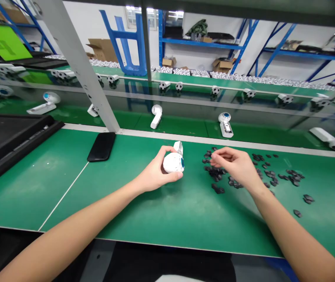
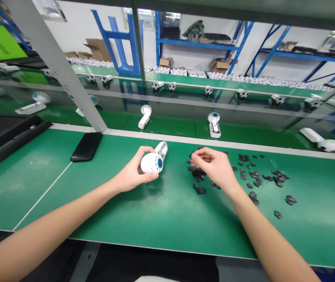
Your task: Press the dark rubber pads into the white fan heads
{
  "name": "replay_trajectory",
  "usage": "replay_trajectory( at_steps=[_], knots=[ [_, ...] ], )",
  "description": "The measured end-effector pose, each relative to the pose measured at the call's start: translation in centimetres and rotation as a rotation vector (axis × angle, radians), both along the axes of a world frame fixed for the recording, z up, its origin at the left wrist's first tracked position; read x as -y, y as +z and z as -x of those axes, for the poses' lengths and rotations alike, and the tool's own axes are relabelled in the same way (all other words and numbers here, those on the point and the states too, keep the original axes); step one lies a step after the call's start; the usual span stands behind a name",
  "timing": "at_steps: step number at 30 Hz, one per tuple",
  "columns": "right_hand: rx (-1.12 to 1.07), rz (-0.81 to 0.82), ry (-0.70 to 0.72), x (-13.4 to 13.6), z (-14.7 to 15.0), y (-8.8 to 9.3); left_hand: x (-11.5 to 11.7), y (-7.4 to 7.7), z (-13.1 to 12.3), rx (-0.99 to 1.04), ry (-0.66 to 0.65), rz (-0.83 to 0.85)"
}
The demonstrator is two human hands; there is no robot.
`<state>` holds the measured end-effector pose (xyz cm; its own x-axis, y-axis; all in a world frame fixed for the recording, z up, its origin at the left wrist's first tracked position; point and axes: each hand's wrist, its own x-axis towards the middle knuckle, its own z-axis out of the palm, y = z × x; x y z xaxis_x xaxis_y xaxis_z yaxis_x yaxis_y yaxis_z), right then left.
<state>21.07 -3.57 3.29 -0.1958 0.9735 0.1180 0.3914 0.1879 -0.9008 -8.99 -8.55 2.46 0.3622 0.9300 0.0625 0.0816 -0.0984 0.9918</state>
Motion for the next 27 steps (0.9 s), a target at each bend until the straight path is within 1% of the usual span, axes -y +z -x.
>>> replay_trajectory(
  at_steps=[1,3,5,8,11,14,17,20,23,27],
  knots=[
    [-0.068,0.055,0.060,1.0,0.9,0.3,0.1,-0.1,-0.2,0.004,-0.006,0.011],
    [-0.145,0.112,0.151,2.9,2.6,0.7,0.3,-0.3,-0.8,-0.030,-0.003,-0.016],
    [-0.177,0.102,0.207,4.3,3.9,0.6,0.6,-0.3,-1.3,-0.093,0.006,-0.059],
    [-0.171,0.049,0.257,5.4,5.1,0.1,0.8,-0.6,-1.9,-0.173,0.023,-0.095],
    [-0.119,0.005,0.271,5.7,5.6,-0.3,0.8,-0.8,-2.1,-0.229,0.031,-0.122],
    [-0.054,-0.066,0.243,5.9,5.8,-0.3,1.0,-1.0,-2.1,-0.300,0.044,-0.133],
    [0.013,-0.162,0.209,5.9,6.0,-0.3,1.3,-0.9,-2.2,-0.357,0.046,-0.133],
    [0.060,-0.228,0.201,5.9,6.0,-0.6,1.8,-0.6,-2.6,-0.371,0.045,-0.123],
    [0.092,-0.228,0.203,5.7,6.1,-1.0,2.1,-0.5,-3.1,-0.390,0.081,-0.112],
    [0.092,-0.177,0.212,5.4,6.1,-1.1,2.2,-0.7,-3.2,-0.406,0.123,-0.122]
  ],
)
